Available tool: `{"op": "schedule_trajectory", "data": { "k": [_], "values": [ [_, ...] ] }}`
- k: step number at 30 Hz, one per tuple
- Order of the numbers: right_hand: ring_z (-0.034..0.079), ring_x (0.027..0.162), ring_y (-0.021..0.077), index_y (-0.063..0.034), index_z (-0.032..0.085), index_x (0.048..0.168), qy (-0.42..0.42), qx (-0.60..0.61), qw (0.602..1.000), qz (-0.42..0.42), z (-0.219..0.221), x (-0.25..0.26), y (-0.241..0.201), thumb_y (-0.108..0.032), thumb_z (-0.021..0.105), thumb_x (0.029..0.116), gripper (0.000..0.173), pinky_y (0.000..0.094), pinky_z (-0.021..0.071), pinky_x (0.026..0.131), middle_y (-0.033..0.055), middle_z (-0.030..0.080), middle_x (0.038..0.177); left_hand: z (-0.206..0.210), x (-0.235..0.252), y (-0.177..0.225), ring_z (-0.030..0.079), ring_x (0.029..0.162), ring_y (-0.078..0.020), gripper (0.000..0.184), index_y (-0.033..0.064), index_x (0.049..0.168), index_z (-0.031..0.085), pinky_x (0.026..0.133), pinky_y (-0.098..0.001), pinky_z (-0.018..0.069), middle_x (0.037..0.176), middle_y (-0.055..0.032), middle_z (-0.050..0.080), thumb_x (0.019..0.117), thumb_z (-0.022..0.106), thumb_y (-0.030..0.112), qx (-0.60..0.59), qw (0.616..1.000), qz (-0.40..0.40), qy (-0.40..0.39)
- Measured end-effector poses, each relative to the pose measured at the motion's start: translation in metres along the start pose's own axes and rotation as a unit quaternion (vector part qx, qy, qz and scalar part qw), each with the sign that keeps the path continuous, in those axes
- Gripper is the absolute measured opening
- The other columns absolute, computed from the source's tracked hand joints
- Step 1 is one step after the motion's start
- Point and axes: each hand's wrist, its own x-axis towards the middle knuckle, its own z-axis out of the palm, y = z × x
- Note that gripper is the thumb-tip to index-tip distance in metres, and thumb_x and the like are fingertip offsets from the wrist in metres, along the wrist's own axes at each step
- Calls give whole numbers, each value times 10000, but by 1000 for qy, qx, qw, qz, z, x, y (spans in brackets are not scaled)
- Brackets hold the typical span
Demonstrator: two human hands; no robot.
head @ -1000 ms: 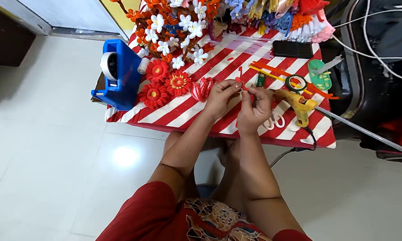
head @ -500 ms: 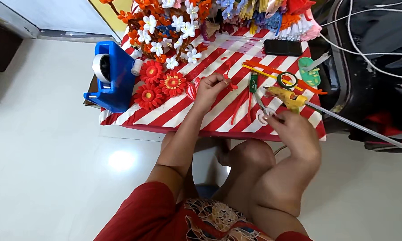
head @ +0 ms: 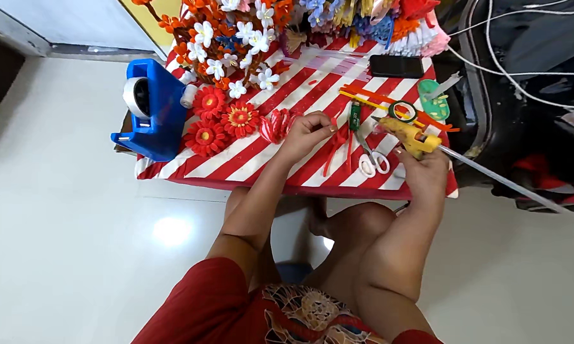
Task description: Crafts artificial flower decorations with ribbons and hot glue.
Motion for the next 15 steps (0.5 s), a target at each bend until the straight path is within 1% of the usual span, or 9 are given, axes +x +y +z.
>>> {"op": "schedule_trajectory", "data": {
  "k": [1, 2, 3, 4, 6, 8, 10, 13, 15],
  "values": [
    [656, 956, 27, 25, 623, 1218, 1, 50, 999, -14, 0, -4, -5, 14, 721, 877, 355, 261, 565, 871, 47, 691, 1074, 0, 0, -1, 608, 854, -16, 123, 35, 811, 672, 768, -206, 517, 901, 18, 653, 924, 627, 42, 3, 1000, 3, -7],
    [663, 910, -14, 11, 625, 1188, -1, 96, 995, -31, 1, -8, -10, 49, 710, 852, 349, 221, 579, 833, -11, 700, 1028, 1, 0, -2, 610, 861, -22, 125, 34, 808, 670, 772, -211, 519, 905, 13, 654, 925, 628, 44, 6, 1000, 5, -14],
    [674, 910, -23, -13, 631, 1174, -13, 132, 990, -51, 1, -11, -12, 70, 703, 827, 363, 216, 589, 831, -52, 712, 1019, 1, 1, -2, 612, 864, -26, 129, 33, 807, 669, 774, -213, 520, 909, 9, 655, 928, 627, 44, 10, 1000, 6, -21],
    [686, 935, -13, -31, 649, 1165, -28, 156, 985, -70, 2, -14, -14, 81, 705, 809, 377, 228, 596, 850, -70, 727, 1033, 1, 1, -3, 613, 863, -30, 132, 26, 809, 671, 772, -214, 519, 911, 1, 657, 932, 628, 43, 17, 999, 7, -28],
    [696, 936, 0, -46, 672, 1137, -54, 170, 980, -92, 4, -16, -17, 76, 715, 791, 370, 239, 605, 845, -80, 737, 1025, 0, 1, -3, 607, 853, -31, 134, 10, 817, 673, 765, -207, 515, 912, -13, 652, 939, 633, 46, 39, 998, 6, -47],
    [700, 942, 22, -44, 677, 1140, -78, 175, 977, -95, 5, -17, -16, 50, 711, 803, 351, 251, 605, 846, -60, 738, 1033, -1, 1, -3, 605, 855, -38, 140, -7, 826, 675, 766, -209, 514, 912, -29, 650, 945, 634, 55, 61, 996, 9, -64],
    [712, 946, 44, -71, 688, 1143, -98, 191, 972, -98, 6, -17, -16, 39, 706, 821, 341, 262, 610, 850, -57, 750, 1041, -2, 1, -3, 607, 864, -44, 150, -17, 839, 677, 773, -212, 518, 922, -42, 648, 957, 629, 63, 75, 994, 11, -77],
    [700, 893, 23, -110, 690, 1126, -118, 193, 966, -124, 6, -15, -15, 12, 688, 856, 296, 235, 604, 809, -85, 740, 1000, -2, 1, -2, 604, 864, -39, 161, -15, 842, 674, 772, -206, 514, 933, -43, 647, 966, 620, 72, 77, 993, 14, -86],
    [683, 893, 3, -131, 681, 1131, -137, 178, 964, -145, 5, -13, -14, -38, 677, 894, 255, 229, 595, 817, -103, 723, 1007, -2, 1, -2, 605, 868, -44, 156, -15, 845, 674, 781, -213, 516, 932, -43, 647, 964, 627, 74, 79, 993, 12, -90]
  ]
}}
